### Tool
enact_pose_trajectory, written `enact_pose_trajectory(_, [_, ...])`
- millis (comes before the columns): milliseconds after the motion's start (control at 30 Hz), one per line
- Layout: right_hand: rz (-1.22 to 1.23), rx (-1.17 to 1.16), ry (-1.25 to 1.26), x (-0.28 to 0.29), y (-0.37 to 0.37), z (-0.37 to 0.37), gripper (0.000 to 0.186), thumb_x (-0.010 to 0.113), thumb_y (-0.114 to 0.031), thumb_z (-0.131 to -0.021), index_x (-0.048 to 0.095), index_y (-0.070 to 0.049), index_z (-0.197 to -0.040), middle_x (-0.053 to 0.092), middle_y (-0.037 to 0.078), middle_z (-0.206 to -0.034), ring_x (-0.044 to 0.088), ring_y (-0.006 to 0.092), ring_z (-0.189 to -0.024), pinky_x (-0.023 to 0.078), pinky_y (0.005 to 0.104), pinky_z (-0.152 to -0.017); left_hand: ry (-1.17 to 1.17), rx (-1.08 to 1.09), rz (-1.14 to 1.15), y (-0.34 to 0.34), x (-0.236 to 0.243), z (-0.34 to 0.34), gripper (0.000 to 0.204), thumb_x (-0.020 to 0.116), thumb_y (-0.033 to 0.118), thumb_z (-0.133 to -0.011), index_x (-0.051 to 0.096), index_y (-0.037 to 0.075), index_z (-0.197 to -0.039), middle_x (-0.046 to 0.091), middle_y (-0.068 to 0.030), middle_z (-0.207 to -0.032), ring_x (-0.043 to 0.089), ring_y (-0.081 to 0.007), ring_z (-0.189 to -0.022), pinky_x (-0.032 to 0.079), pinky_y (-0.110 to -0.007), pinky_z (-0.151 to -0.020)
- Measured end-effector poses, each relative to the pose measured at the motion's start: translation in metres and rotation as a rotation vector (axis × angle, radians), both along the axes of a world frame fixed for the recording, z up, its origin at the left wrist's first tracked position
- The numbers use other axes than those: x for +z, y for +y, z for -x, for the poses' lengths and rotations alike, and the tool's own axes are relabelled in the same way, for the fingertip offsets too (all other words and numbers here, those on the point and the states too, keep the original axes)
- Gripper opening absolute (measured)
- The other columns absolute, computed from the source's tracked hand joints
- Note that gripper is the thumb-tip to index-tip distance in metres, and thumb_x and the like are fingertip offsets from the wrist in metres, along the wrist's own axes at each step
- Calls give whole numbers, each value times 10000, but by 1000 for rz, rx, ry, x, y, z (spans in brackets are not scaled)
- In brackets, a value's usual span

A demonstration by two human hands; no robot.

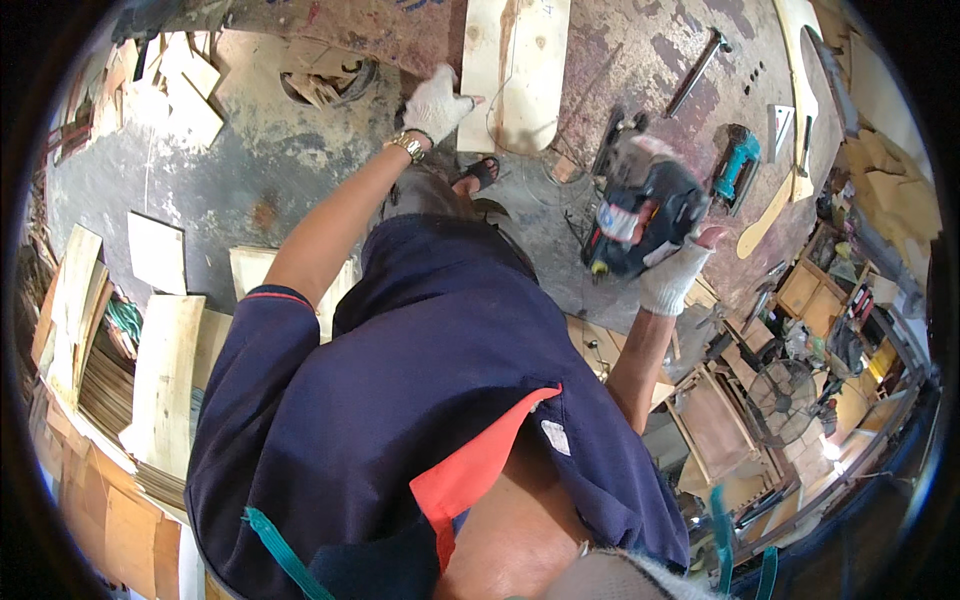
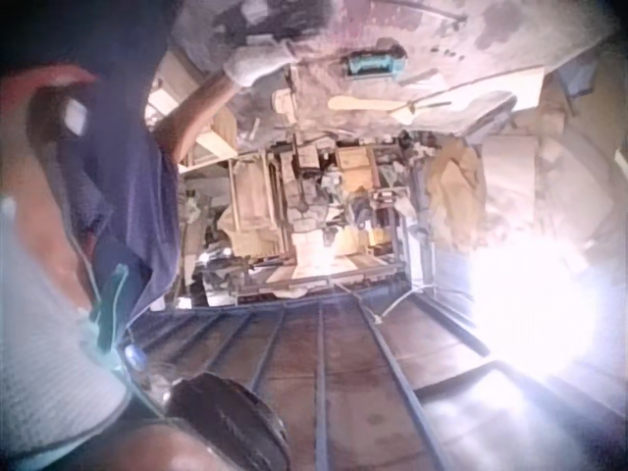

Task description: The person marks a long wooden plank with a pen, then uses a jigsaw to cut along the marked line. They reposition the plank and continue cutting to shape the wood piece.

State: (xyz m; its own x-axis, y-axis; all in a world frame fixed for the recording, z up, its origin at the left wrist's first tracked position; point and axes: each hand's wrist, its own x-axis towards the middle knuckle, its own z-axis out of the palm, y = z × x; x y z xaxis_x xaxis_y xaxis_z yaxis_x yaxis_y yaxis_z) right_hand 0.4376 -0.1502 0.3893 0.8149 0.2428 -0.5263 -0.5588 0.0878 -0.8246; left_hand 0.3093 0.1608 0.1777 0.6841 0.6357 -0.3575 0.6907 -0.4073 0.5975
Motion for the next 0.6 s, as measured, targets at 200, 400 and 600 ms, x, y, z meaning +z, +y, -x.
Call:
enact_pose_trajectory(200, [138, 153, 313, 13, -29, 30, 588, 522, -605, -1025, 684, -46, -1113, 733, 92, -901, 685, 172, -739, 550, 308, -602, -334, -95, -607, 23, 5, -41, 752, 721, 642, -825, 572, 132, -1357, 658, -174, -1295, 622, -337, -1207, 497, -498, -994])
enact_pose_trajectory(400, [603, 1025, -133, 16, -12, 26, 477, 831, -301, -843, 682, -3, -1185, 727, 81, -876, 678, 172, -773, 529, 332, -720, -4, -394, -598, 5, 22, -105, 903, 580, 783, -820, 440, 291, -1564, 324, -124, -1658, 246, -444, -1510, 250, -662, -1148])
enact_pose_trajectory(600, [876, 1457, -519, 4, 42, 5, 354, 742, -248, -692, 652, -10, -939, 653, 238, -776, 687, 404, -740, 524, 443, -710, 57, -441, -627, 2, 9, -104, 982, 461, 875, -822, 334, 318, -1621, 220, -111, -1718, 165, -438, -1559, 199, -689, -1164])
